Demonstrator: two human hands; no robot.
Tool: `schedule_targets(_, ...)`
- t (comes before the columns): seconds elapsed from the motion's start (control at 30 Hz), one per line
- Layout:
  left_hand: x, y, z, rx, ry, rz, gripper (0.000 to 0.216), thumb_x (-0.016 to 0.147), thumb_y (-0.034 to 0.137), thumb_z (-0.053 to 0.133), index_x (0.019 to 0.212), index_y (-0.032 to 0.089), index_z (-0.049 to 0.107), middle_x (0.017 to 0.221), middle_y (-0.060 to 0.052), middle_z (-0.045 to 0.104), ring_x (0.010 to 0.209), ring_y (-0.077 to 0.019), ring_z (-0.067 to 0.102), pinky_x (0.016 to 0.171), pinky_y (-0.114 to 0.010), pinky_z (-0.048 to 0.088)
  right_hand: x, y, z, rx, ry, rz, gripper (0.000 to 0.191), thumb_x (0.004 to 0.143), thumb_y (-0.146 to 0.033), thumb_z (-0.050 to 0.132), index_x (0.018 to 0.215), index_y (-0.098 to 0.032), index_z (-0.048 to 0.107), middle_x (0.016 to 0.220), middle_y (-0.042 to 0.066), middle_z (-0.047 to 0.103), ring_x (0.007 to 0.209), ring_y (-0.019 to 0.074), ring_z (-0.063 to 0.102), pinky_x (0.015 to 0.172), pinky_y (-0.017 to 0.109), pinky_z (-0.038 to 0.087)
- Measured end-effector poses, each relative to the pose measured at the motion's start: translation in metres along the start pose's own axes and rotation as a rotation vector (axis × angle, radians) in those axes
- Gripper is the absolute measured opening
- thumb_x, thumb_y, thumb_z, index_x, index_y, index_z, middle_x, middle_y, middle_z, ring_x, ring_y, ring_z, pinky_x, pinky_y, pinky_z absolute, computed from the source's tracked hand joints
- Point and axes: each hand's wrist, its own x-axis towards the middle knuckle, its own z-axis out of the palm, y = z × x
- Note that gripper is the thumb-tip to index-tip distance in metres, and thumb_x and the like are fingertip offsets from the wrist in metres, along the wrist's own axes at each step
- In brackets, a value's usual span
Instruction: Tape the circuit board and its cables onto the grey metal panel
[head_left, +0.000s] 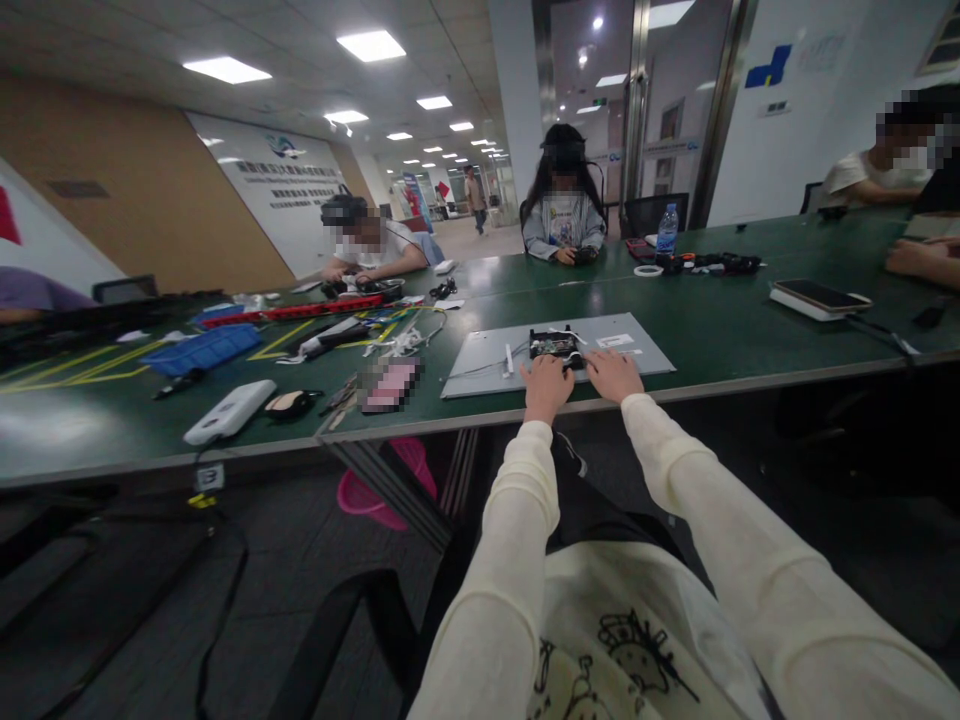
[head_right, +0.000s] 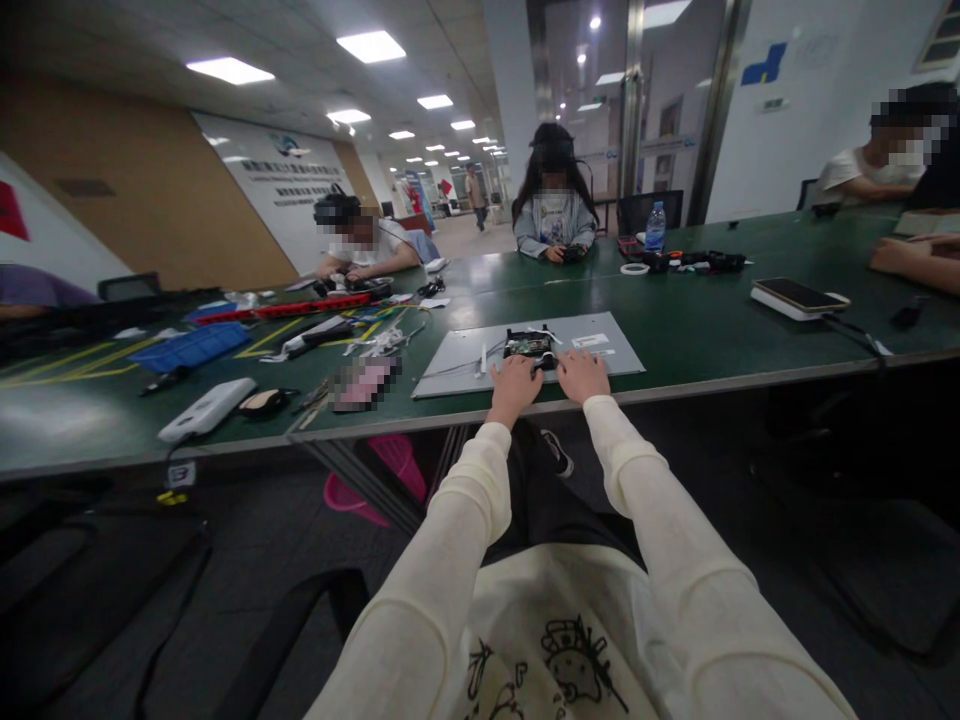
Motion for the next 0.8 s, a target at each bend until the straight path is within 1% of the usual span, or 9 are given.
schedule_targets(0.13, 0.0000, -0.0018, 0.0013, -0.014, -0.008, -0.004, 0.023, 0.090, 0.029, 0.046, 0.103, 0.021, 0.063, 0.114, -0.011, 0.060, 0.117, -0.0275, 0.046, 0.107, -0.054, 0.024, -0.0039, 0.0012, -0.0038, 0.005, 0.037, 0.023, 0.039, 0.093, -0.021, 0.033, 0.122, -0.020, 0.059, 0.128, 0.010, 0.057, 0.120, 0.0238, 0.047, 0.099, 0.037, 0.032)
schedule_targets(0.23, 0.0003, -0.0031, 0.0010, -0.018, -0.020, -0.010, 0.024, 0.091, 0.030, 0.045, 0.104, 0.021, 0.062, 0.115, -0.010, 0.060, 0.116, -0.0270, 0.047, 0.106, -0.050, 0.028, -0.0062, 0.0013, -0.0062, 0.007, 0.053, 0.032, 0.040, 0.091, -0.017, 0.034, 0.120, -0.017, 0.060, 0.124, 0.012, 0.059, 0.115, 0.0232, 0.050, 0.096, 0.035, 0.034)
schedule_targets(0.33, 0.0007, -0.0037, -0.0004, -0.019, -0.025, -0.018, 0.025, 0.091, 0.030, 0.045, 0.106, 0.020, 0.062, 0.115, -0.010, 0.060, 0.115, -0.0263, 0.049, 0.104, -0.047, 0.031, -0.0072, 0.0003, -0.0070, 0.009, 0.054, 0.020, 0.039, 0.091, -0.018, 0.035, 0.121, -0.019, 0.060, 0.121, 0.010, 0.061, 0.112, 0.0232, 0.051, 0.094, 0.035, 0.035)
schedule_targets(0.43, 0.0003, -0.0035, -0.0015, -0.019, -0.031, -0.021, 0.025, 0.091, 0.029, 0.045, 0.106, 0.020, 0.063, 0.115, -0.010, 0.061, 0.113, -0.0260, 0.050, 0.102, -0.045, 0.034, -0.0071, -0.0005, -0.0064, 0.014, 0.043, 0.000, 0.039, 0.092, -0.022, 0.037, 0.123, -0.024, 0.060, 0.124, 0.008, 0.060, 0.116, 0.0237, 0.049, 0.096, 0.036, 0.034)
schedule_targets(0.53, -0.0008, -0.0024, -0.0020, -0.021, -0.041, -0.023, 0.026, 0.091, 0.029, 0.044, 0.108, 0.021, 0.063, 0.116, -0.010, 0.061, 0.112, -0.0264, 0.051, 0.103, -0.049, 0.032, -0.0065, -0.0005, -0.0055, 0.018, 0.026, -0.002, 0.039, 0.092, -0.023, 0.039, 0.125, -0.027, 0.059, 0.130, 0.007, 0.056, 0.121, 0.0248, 0.045, 0.098, 0.038, 0.032)
schedule_targets(0.63, -0.0016, -0.0010, -0.0028, -0.022, -0.052, -0.032, 0.030, 0.092, 0.029, 0.043, 0.115, 0.025, 0.061, 0.120, -0.009, 0.060, 0.114, -0.0272, 0.049, 0.106, -0.056, 0.025, -0.0063, -0.0003, -0.0058, 0.023, 0.018, 0.004, 0.039, 0.093, -0.025, 0.038, 0.126, -0.028, 0.058, 0.133, 0.006, 0.054, 0.122, 0.0240, 0.043, 0.100, 0.038, 0.030)
schedule_targets(0.7, -0.0015, -0.0003, -0.0037, -0.017, -0.065, -0.036, 0.032, 0.092, 0.030, 0.041, 0.118, 0.027, 0.060, 0.122, -0.008, 0.058, 0.116, -0.0278, 0.048, 0.106, -0.060, 0.022, -0.0064, -0.0010, -0.0070, 0.024, 0.021, 0.012, 0.038, 0.094, -0.025, 0.037, 0.126, -0.028, 0.058, 0.133, 0.006, 0.054, 0.121, 0.0230, 0.044, 0.100, 0.037, 0.029)
schedule_targets(0.8, -0.0005, -0.0001, -0.0052, -0.002, -0.087, -0.030, 0.033, 0.092, 0.031, 0.040, 0.119, 0.029, 0.060, 0.124, -0.008, 0.057, 0.117, -0.0283, 0.047, 0.106, -0.062, 0.021, -0.0068, -0.0031, -0.0095, 0.022, 0.020, 0.025, 0.038, 0.094, -0.025, 0.036, 0.124, -0.025, 0.059, 0.131, 0.007, 0.055, 0.119, 0.0223, 0.045, 0.099, 0.035, 0.030)
